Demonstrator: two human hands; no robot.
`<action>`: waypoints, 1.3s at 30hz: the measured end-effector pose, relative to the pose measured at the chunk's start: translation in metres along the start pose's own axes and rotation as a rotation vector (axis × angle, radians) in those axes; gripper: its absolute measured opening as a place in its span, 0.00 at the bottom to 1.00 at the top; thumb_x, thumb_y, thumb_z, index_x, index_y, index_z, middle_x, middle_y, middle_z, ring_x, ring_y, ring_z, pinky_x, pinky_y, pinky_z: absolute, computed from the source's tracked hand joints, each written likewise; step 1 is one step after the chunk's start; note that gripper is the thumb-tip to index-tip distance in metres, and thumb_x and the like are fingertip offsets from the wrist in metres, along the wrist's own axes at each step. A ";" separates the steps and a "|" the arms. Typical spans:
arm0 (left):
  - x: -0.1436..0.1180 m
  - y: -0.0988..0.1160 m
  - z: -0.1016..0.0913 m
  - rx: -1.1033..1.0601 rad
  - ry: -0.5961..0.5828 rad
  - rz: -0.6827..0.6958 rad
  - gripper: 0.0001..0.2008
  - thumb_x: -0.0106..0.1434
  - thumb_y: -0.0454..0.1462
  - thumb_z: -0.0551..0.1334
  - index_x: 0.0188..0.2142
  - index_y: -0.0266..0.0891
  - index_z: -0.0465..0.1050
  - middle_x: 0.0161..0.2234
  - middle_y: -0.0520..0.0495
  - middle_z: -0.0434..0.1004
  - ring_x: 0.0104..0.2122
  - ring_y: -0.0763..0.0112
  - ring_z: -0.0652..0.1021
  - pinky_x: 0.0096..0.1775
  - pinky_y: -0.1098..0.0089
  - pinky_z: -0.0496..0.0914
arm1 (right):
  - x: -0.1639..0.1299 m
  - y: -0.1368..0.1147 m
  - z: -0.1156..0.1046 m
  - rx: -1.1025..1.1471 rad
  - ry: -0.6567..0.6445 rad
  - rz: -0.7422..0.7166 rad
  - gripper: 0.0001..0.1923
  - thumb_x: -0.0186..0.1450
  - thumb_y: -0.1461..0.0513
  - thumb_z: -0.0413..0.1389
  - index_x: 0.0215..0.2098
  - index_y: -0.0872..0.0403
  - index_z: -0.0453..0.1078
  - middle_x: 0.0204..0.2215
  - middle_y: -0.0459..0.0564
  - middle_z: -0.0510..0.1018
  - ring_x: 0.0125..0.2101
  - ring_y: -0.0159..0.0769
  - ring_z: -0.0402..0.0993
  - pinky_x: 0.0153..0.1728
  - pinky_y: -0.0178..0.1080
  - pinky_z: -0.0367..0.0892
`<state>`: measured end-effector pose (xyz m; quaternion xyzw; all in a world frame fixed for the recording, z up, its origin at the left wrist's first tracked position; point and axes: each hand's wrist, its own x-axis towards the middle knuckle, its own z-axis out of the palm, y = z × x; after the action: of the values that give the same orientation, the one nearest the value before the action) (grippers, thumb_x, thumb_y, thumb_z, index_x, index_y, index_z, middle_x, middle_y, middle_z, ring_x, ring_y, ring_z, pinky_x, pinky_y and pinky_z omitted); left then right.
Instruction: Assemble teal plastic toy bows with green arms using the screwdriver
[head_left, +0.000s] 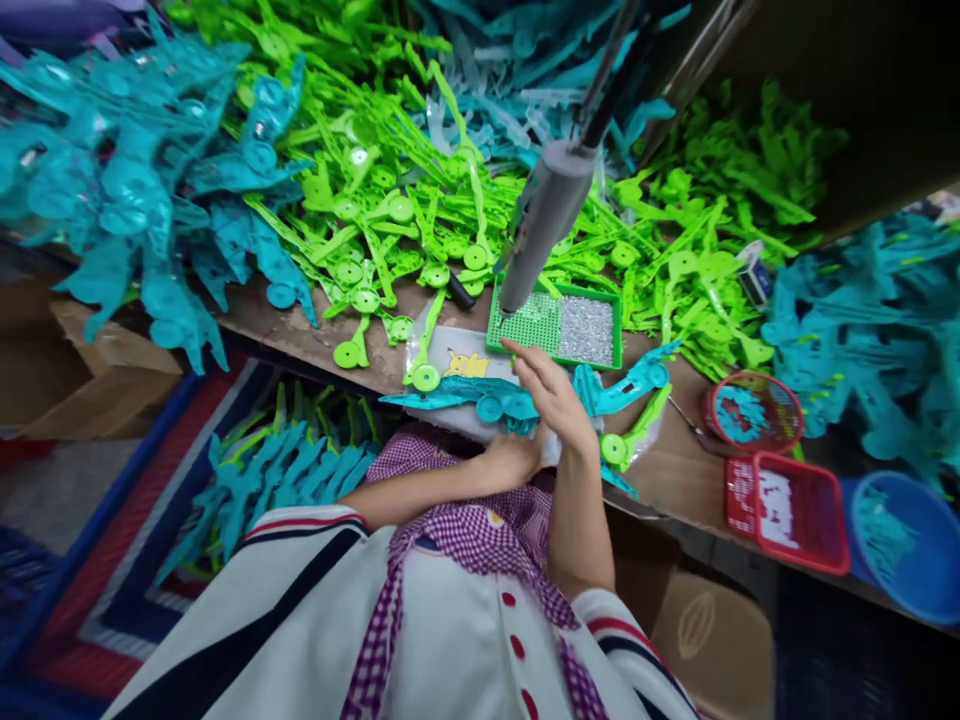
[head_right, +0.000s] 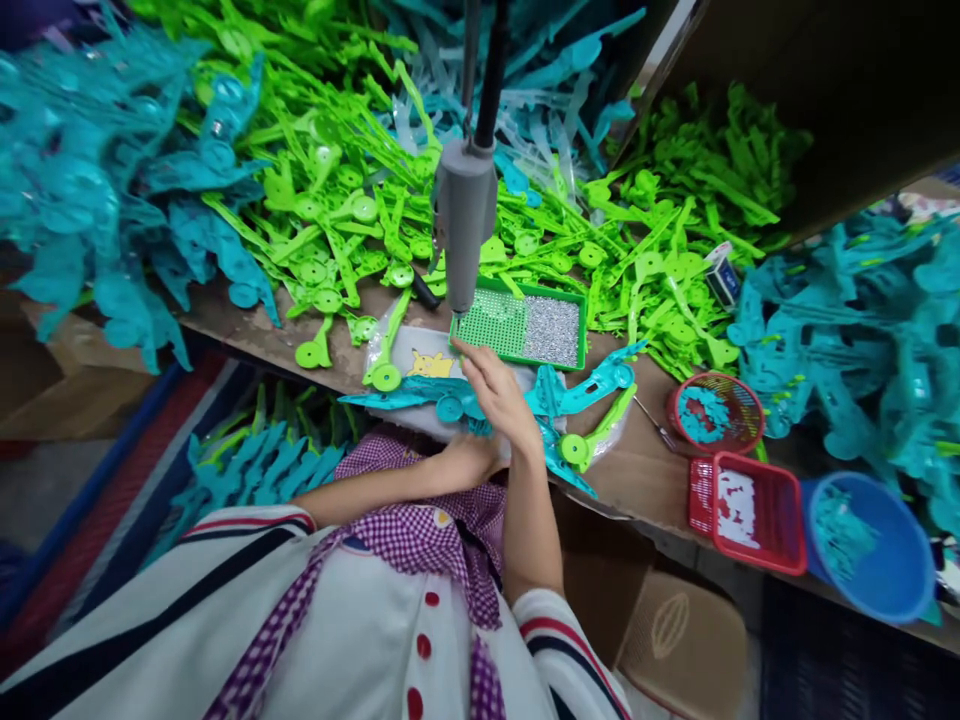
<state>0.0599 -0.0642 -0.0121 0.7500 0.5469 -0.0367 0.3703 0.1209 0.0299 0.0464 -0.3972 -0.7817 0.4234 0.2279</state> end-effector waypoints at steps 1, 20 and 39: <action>0.000 -0.001 0.001 0.002 0.009 0.000 0.26 0.76 0.43 0.49 0.65 0.27 0.56 0.45 0.30 0.80 0.46 0.48 0.81 0.46 0.54 0.73 | -0.007 0.013 0.004 0.035 0.003 0.056 0.24 0.73 0.48 0.44 0.60 0.47 0.66 0.39 0.51 0.77 0.38 0.41 0.74 0.42 0.45 0.71; 0.001 -0.005 -0.001 0.020 -0.022 0.112 0.20 0.75 0.40 0.49 0.53 0.28 0.73 0.47 0.30 0.80 0.46 0.46 0.81 0.47 0.53 0.74 | -0.014 0.058 0.031 0.003 -0.043 0.050 0.15 0.70 0.50 0.51 0.40 0.52 0.70 0.35 0.51 0.80 0.34 0.39 0.74 0.39 0.41 0.68; 0.005 -0.007 0.004 -0.024 0.021 0.080 0.22 0.74 0.44 0.52 0.55 0.28 0.68 0.43 0.29 0.80 0.44 0.44 0.82 0.45 0.52 0.75 | 0.002 0.067 0.036 -0.006 -0.105 0.092 0.15 0.68 0.49 0.54 0.37 0.51 0.68 0.28 0.45 0.77 0.28 0.34 0.70 0.31 0.36 0.59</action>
<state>0.0569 -0.0620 -0.0210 0.7670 0.5207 -0.0076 0.3748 0.1233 0.0360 -0.0297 -0.4108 -0.7747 0.4513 0.1657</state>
